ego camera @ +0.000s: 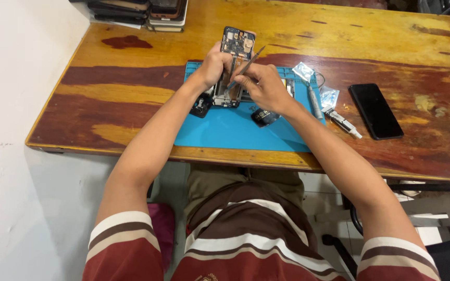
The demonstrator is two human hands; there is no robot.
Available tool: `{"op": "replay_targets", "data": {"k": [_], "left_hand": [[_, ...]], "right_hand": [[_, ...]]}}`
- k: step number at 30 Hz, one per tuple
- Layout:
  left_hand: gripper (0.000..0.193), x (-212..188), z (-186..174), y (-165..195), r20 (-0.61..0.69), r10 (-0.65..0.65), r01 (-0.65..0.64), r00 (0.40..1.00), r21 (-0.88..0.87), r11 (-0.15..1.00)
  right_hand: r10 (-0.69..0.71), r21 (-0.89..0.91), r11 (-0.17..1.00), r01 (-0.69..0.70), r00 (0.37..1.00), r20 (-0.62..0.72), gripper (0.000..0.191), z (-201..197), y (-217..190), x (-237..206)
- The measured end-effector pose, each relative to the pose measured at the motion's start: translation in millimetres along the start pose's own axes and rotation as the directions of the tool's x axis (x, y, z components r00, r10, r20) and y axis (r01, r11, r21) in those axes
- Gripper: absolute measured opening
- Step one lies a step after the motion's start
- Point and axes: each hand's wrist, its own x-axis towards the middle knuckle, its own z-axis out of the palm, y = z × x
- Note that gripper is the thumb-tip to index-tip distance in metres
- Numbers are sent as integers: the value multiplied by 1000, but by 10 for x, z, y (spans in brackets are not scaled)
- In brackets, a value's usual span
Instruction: The person uses a small metal tool to pry and separate the back cover from a disassembled smartphone. They then use a spudger to carefully lift and disconnect internal ribbon cables and components inside the phone chassis.
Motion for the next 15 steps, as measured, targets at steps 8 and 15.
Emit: {"op": "replay_targets", "data": {"k": [8,15], "left_hand": [[39,23,-2,-24,-13,4,-5,1000,-14,1000],[40,9,-8,-16,-27,-62,62,998,-15,998]], "right_hand": [[-44,48,998,44,999,5,9,17,-28,-16],[42,-21,999,-41,999,28,10,-9,-63,-9]]}}
